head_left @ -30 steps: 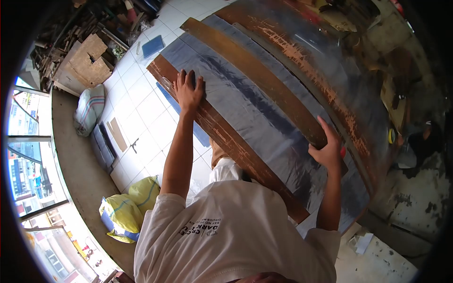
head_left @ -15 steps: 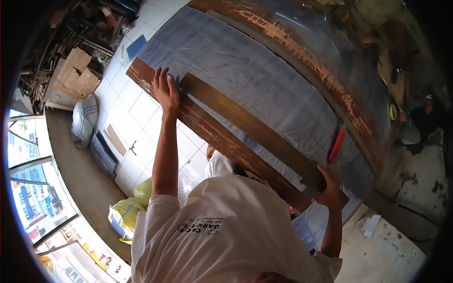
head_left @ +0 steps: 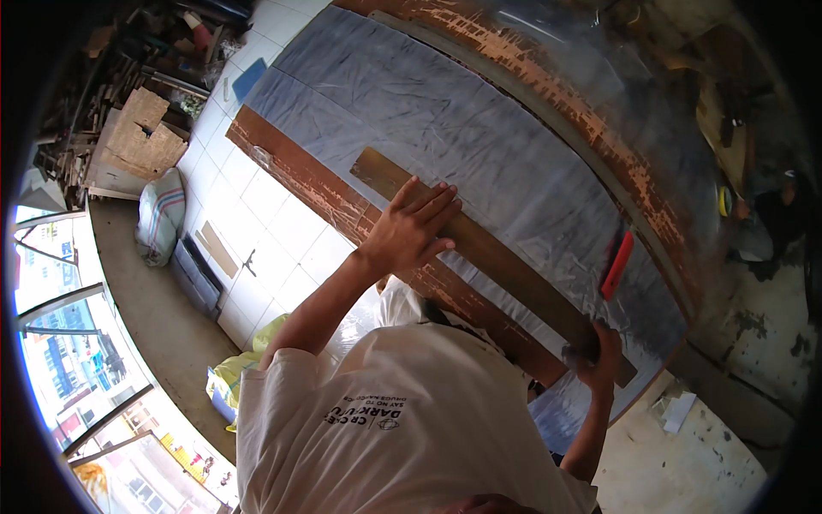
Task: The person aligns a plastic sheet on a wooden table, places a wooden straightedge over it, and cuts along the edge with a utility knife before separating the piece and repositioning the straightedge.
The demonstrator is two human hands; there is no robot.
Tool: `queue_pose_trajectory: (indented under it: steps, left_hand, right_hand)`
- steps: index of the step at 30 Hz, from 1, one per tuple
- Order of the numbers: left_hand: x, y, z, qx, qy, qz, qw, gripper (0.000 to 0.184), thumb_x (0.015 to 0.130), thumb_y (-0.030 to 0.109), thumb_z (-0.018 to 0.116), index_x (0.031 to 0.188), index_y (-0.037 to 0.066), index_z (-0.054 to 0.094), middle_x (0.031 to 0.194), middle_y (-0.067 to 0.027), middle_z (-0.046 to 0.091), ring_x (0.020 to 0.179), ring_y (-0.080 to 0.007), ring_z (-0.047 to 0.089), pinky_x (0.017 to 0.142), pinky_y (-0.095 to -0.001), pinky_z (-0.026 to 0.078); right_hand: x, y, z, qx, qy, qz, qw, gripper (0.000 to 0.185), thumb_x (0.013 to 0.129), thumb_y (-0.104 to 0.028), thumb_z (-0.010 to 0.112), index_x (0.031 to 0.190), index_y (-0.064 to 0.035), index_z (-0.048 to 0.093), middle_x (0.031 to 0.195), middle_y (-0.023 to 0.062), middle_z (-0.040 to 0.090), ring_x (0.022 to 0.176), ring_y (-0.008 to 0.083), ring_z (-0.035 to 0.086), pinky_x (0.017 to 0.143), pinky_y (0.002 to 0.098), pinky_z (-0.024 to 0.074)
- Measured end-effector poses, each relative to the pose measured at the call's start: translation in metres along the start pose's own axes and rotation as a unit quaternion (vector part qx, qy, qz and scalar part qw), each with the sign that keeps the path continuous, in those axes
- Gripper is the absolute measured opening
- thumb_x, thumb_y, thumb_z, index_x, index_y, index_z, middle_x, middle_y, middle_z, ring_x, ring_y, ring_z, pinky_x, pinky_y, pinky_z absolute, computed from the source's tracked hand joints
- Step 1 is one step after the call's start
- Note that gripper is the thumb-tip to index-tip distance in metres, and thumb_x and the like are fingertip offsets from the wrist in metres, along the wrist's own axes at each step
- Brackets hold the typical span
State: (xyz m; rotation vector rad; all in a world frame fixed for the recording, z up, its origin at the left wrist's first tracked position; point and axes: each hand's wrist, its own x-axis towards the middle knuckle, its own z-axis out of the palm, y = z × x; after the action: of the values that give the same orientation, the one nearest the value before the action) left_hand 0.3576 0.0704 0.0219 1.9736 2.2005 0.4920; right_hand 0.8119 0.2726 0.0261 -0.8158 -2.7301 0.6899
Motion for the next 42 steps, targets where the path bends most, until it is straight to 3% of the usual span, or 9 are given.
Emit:
queue_pose_trajectory:
  steps: [7,9,17,26,29,33,35,37,42]
  left_hand:
    - [0.005,-0.027,-0.006,0.02,-0.012,-0.013,1.0,0.058,0.102,0.049,0.047,0.14,0.006,0.057,0.15,-0.01,0.053,0.143,-0.0251,0.045,0.123,-0.0558,0.025]
    - [0.004,-0.04,-0.009,0.023,-0.009,-0.009,1.0,0.055,0.103,0.049,0.045,0.137,0.008,0.061,0.149,-0.0081,0.055,0.142,-0.0245,0.047,0.123,-0.0553,0.026]
    - [0.0,-0.081,-0.018,0.059,0.002,-0.023,0.998,0.05,0.105,0.047,0.045,0.131,0.011,0.067,0.147,-0.0046,0.057,0.141,-0.0206,0.048,0.124,-0.0525,0.024]
    - [-0.034,-0.104,-0.027,0.089,0.107,-0.208,0.968,0.045,0.102,0.037,0.054,0.132,0.005,0.064,0.141,-0.0129,0.061,0.138,-0.0273,0.051,0.12,-0.0553,0.026]
    - [-0.061,-0.108,-0.047,0.121,0.106,-0.35,0.923,0.044,0.101,0.032,0.058,0.13,-0.001,0.065,0.133,-0.0188,0.066,0.128,-0.0335,0.06,0.115,-0.052,0.036]
    - [-0.094,-0.101,-0.064,-0.193,0.299,-0.508,0.784,0.042,0.105,0.024,0.056,0.133,-0.007,0.062,0.127,-0.0227,0.068,0.121,-0.0316,0.065,0.103,-0.0424,0.052]
    - [-0.102,-0.092,-0.062,-0.515,0.417,-0.455,0.594,0.045,0.107,0.017,0.049,0.141,-0.011,0.05,0.137,-0.0265,0.06,0.128,-0.0352,0.06,0.109,-0.0421,0.049]
    - [-0.114,-0.095,-0.054,-0.648,0.424,-0.397,0.493,0.051,0.106,0.007,0.044,0.15,-0.014,0.031,0.15,-0.0292,0.045,0.14,-0.0366,0.048,0.117,-0.0429,0.042]
    - [-0.126,-0.109,-0.032,-0.667,0.468,-0.38,0.439,0.043,0.099,-0.003,0.056,0.14,-0.009,0.045,0.133,-0.0196,0.059,0.124,-0.0278,0.059,0.11,-0.0373,0.05]
  right_hand:
    - [-0.022,0.029,-0.009,-0.029,0.002,-0.012,0.999,0.068,0.067,-0.019,0.08,0.13,-0.0054,0.061,0.111,0.0171,0.061,0.101,0.0391,0.057,0.086,0.0505,0.0452]
    - [-0.021,0.03,-0.014,-0.027,0.022,0.003,0.999,0.068,0.06,-0.014,0.065,0.127,-0.0082,0.063,0.096,0.0141,0.057,0.088,0.0376,0.054,0.078,0.0479,0.0413]
    - [-0.03,0.042,-0.021,-0.036,0.011,0.038,0.999,0.071,0.057,-0.012,0.061,0.128,-0.0091,0.064,0.101,0.0165,0.058,0.096,0.0402,0.054,0.084,0.0498,0.0413]
    - [-0.034,0.044,-0.019,-0.034,0.01,0.059,0.998,0.071,0.058,-0.014,0.062,0.13,-0.0085,0.063,0.111,0.0185,0.062,0.106,0.0422,0.055,0.094,0.0524,0.0429]
    - [-0.026,0.038,-0.016,-0.033,0.028,0.058,0.997,0.069,0.058,-0.013,0.061,0.127,-0.0106,0.063,0.105,0.0149,0.061,0.1,0.0391,0.056,0.087,0.0497,0.0421]
    - [-0.028,0.048,-0.009,-0.041,0.047,0.074,0.995,0.063,0.063,-0.013,0.069,0.126,-0.0119,0.063,0.102,0.0112,0.062,0.098,0.0359,0.058,0.084,0.0476,0.0415]
    - [-0.027,0.044,-0.007,-0.056,0.058,0.066,0.995,0.063,0.064,-0.017,0.074,0.126,-0.0114,0.063,0.103,0.0106,0.063,0.098,0.0356,0.059,0.085,0.0475,0.0415]
    - [-0.024,0.04,-0.005,-0.064,0.064,0.052,0.995,0.064,0.065,-0.021,0.08,0.126,-0.0108,0.063,0.103,0.01,0.065,0.098,0.0353,0.06,0.086,0.0475,0.0416]
    - [-0.026,0.041,-0.001,-0.057,0.067,0.063,0.994,0.074,0.062,-0.03,0.09,0.128,-0.01,0.062,0.109,0.009,0.068,0.101,0.0338,0.061,0.089,0.0474,0.0419]
